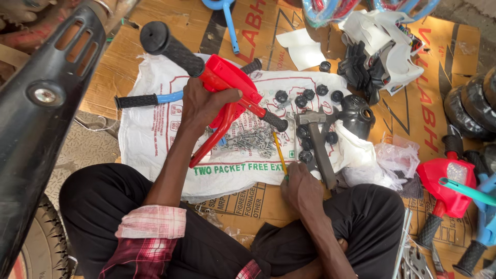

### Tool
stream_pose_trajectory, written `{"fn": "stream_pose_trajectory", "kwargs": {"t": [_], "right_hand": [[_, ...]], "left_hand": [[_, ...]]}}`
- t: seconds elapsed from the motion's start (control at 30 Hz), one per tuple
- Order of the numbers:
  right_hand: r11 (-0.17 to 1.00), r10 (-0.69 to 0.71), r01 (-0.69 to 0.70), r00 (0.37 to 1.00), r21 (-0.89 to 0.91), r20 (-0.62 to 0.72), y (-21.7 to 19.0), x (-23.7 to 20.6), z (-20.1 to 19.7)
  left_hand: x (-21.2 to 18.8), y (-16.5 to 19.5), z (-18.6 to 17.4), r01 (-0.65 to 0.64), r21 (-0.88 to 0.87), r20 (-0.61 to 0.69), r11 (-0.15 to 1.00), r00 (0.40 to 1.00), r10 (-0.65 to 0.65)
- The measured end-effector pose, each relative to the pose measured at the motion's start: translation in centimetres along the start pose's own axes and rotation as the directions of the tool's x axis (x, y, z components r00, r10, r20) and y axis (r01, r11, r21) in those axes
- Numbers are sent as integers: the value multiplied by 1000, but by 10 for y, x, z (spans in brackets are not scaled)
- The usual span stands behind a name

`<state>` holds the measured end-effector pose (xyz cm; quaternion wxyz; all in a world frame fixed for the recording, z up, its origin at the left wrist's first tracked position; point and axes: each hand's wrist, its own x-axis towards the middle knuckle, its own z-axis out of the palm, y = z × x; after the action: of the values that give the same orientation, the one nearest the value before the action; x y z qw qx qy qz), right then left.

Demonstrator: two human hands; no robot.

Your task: The person sits on the ground assembling children's tricycle handlebar assemblies. They align a plastic handlebar frame on a printed sack, insert bolts, and tighten them with a screwdriver, working through blue, teal, and red handlebar units one after another, occasionally repositioning the frame by hand.

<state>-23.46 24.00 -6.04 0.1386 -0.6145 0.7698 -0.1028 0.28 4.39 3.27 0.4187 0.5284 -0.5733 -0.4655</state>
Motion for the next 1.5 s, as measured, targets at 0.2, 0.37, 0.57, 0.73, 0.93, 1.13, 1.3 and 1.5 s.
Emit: {"fn": "stream_pose_trajectory", "kwargs": {"t": [0.2,0.37,0.57,0.73,0.93,1.13,1.3,1.5], "right_hand": [[728,282,-396,917,559,282,14,-22,-12],[89,340,-587,777,804,530,14,-64,-43],[655,179,-257,966,710,184,-19,-78,-78],[926,102,-46,986,375,-130,-50,-75,-101],[937,61,16,976,348,-207,-67,-69,-106],[950,49,15,980,311,-195,-72,-65,-104],[949,67,-3,979,316,-193,-72,-64,-104],[949,16,58,972,310,-233,-74,-62,-102]], "left_hand": [[4,-7,-15,-2,-192,-64,981,998,-11],[8,-12,-14,64,75,-20,995,998,-62],[5,-19,-4,-11,-67,36,998,999,13],[3,-21,2,-54,39,51,998,997,52],[3,-20,1,0,-15,95,1000,995,1],[4,-20,2,30,20,56,999,998,-31],[5,-22,2,14,34,59,999,998,-16],[6,-21,3,26,57,63,998,998,-30]]}}
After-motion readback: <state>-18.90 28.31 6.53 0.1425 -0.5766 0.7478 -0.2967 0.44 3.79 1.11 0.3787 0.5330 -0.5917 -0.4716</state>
